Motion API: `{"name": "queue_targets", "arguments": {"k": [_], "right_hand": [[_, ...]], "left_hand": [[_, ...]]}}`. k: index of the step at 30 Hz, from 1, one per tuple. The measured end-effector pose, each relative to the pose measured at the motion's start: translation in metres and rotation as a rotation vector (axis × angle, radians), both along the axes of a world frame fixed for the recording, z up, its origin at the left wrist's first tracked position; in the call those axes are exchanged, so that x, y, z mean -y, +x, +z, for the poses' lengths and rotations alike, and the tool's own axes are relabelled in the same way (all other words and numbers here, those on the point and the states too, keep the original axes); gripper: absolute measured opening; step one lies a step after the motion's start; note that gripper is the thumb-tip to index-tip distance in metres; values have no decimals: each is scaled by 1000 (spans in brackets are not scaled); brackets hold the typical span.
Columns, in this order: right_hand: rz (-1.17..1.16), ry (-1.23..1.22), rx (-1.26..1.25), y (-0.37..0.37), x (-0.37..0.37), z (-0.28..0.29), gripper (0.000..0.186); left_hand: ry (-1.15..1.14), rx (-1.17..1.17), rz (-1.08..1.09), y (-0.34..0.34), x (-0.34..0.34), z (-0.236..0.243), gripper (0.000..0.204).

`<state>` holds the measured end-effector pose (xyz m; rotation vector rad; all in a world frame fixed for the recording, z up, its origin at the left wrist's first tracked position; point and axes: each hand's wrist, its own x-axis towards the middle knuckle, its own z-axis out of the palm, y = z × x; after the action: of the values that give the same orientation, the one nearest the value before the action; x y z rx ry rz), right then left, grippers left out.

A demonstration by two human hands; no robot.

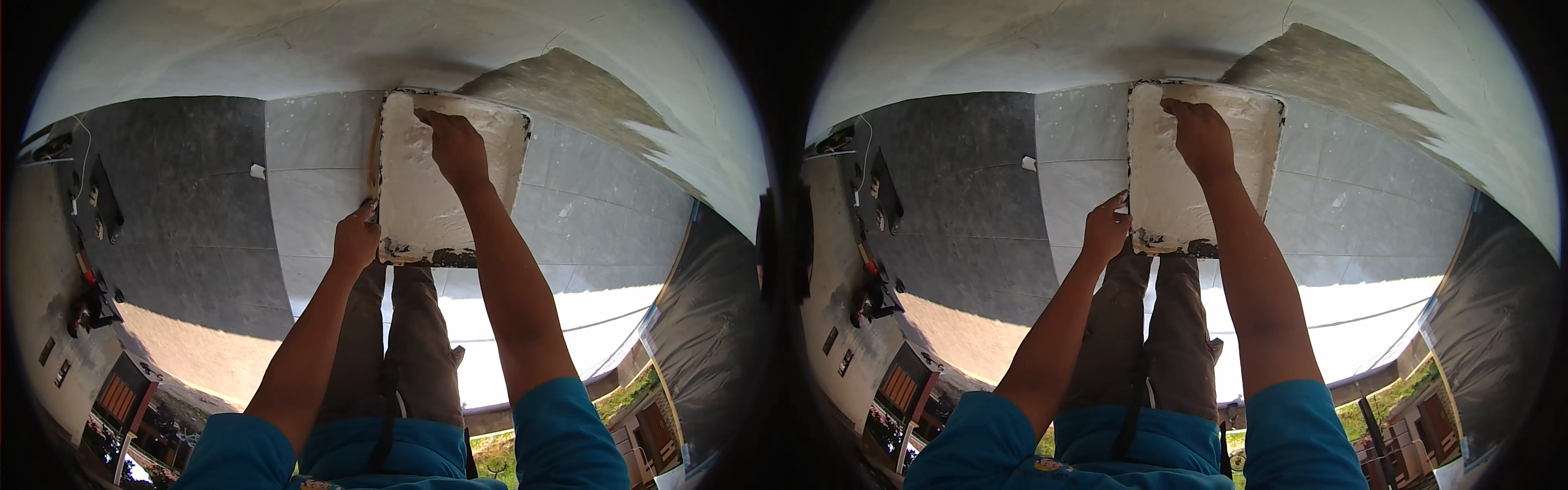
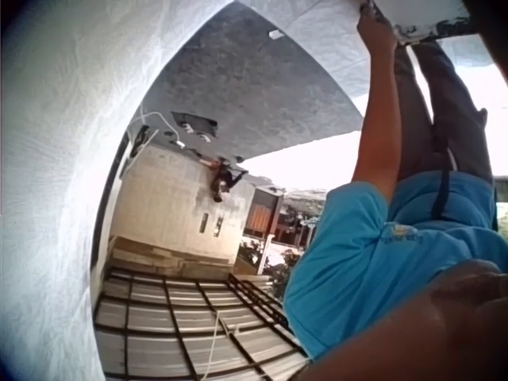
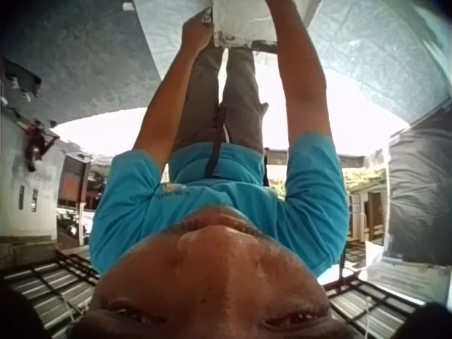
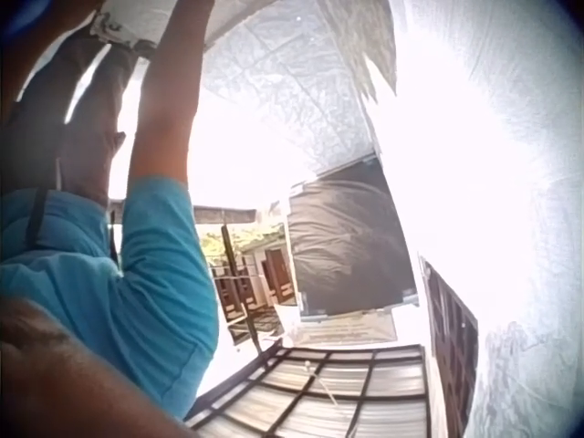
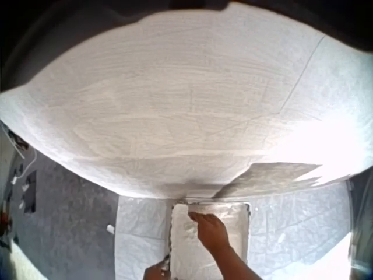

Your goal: Applying a layer of white plaster or wall putty to an exterior wall using a scraper.

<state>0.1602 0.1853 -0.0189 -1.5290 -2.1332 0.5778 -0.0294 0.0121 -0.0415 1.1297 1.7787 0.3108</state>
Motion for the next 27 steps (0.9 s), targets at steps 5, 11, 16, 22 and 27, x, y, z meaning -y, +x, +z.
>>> {"name": "queue_targets", "arguments": {"k": [5, 11, 16, 22, 27], "right_hand": [[217, -63, 44, 23, 46, -5, 27], [172, 70, 7, 28, 3, 10, 32], [166, 82, -2, -5, -10, -18, 29], [294, -98, -23, 12, 34, -9, 28], [154, 56, -23, 41, 14, 15, 34]], "left_hand": [[-49, -27, -3, 4, -2, 9, 49], [-38, -21, 31, 5, -3, 10, 49], [-32, -14, 32, 13, -2, 4, 49], [-33, 30, 71, 2, 3, 5, 51], [-92, 4, 33, 4, -4, 13, 52]]}}
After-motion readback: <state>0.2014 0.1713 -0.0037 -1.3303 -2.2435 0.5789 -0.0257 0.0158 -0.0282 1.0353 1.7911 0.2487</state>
